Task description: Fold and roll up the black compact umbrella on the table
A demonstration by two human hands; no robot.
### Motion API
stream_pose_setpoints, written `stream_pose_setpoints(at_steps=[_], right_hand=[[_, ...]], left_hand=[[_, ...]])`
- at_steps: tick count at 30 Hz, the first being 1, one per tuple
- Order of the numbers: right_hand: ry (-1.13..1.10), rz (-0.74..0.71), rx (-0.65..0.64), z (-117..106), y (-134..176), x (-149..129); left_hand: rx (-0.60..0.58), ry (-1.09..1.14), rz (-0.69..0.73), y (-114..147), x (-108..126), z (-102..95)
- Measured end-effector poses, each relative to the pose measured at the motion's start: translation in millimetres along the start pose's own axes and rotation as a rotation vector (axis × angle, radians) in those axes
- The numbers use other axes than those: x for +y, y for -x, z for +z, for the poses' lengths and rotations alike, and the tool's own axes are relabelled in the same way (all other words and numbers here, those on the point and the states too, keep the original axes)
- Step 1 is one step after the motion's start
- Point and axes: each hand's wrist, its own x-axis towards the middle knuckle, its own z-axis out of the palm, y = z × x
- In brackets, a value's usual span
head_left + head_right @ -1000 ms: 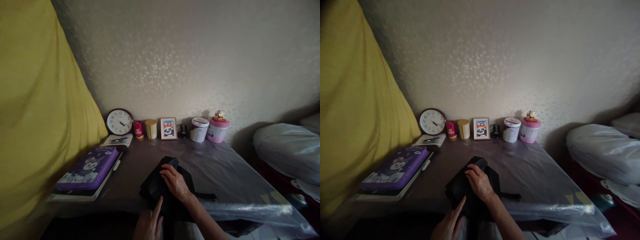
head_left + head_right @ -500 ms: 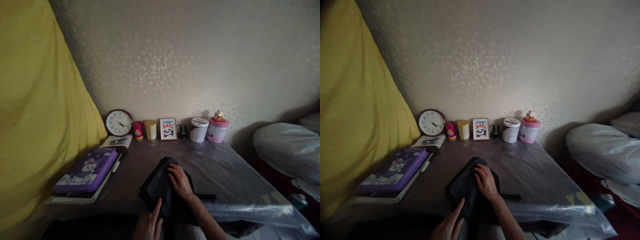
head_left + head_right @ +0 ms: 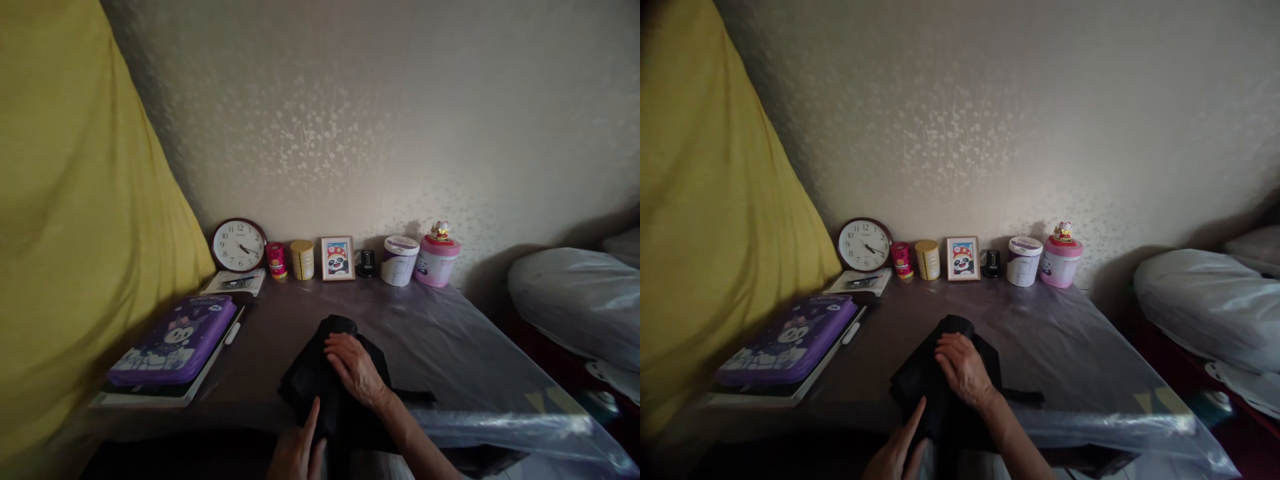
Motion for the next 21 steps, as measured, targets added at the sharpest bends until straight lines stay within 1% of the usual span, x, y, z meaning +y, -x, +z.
stream_pose_setpoints(at_steps=[1,3,6,8,10,12,15,16,18,21], right_hand=[[-0.010,-0.031,-0.061,2.3,-0.1,-5.5],[0.004,-0.052,-0.124,9.7,-3.5,-5.2],[0.096,0.022,-0.082,18.4,-14.5,12.0],[0.151,0.085,-0.023,17.6,-20.3,20.0],[0.156,0.103,0.008,12.4,-20.1,17.5],[0.099,0.051,-0.032,7.2,-13.8,6.7],[0.011,-0.058,-0.171,6.8,-2.9,-6.6],[0.011,-0.068,-0.192,8.6,-1.3,-6.6],[0.059,-0.032,-0.158,12.5,-2.5,1.4],[0.142,0.079,0.002,11.1,-8.0,25.1]], left_hand=[[0.003,-0.004,0.012,-0.5,-0.2,-1.5],[0.004,-0.002,0.018,-1.0,0.7,-3.8],[-0.002,0.010,-0.013,-0.1,3.7,-3.3],[0.000,0.008,-0.059,1.3,4.9,1.0],[0.026,0.007,-0.100,2.9,4.5,7.8],[0.069,0.008,-0.100,4.1,2.9,14.7],[0.117,0.012,-0.067,4.7,0.2,19.4],[0.128,0.014,-0.059,4.5,-0.3,18.9],[0.124,0.028,-0.049,3.6,-0.8,14.8],[0.052,0.075,-0.041,1.4,-0.5,4.6]])
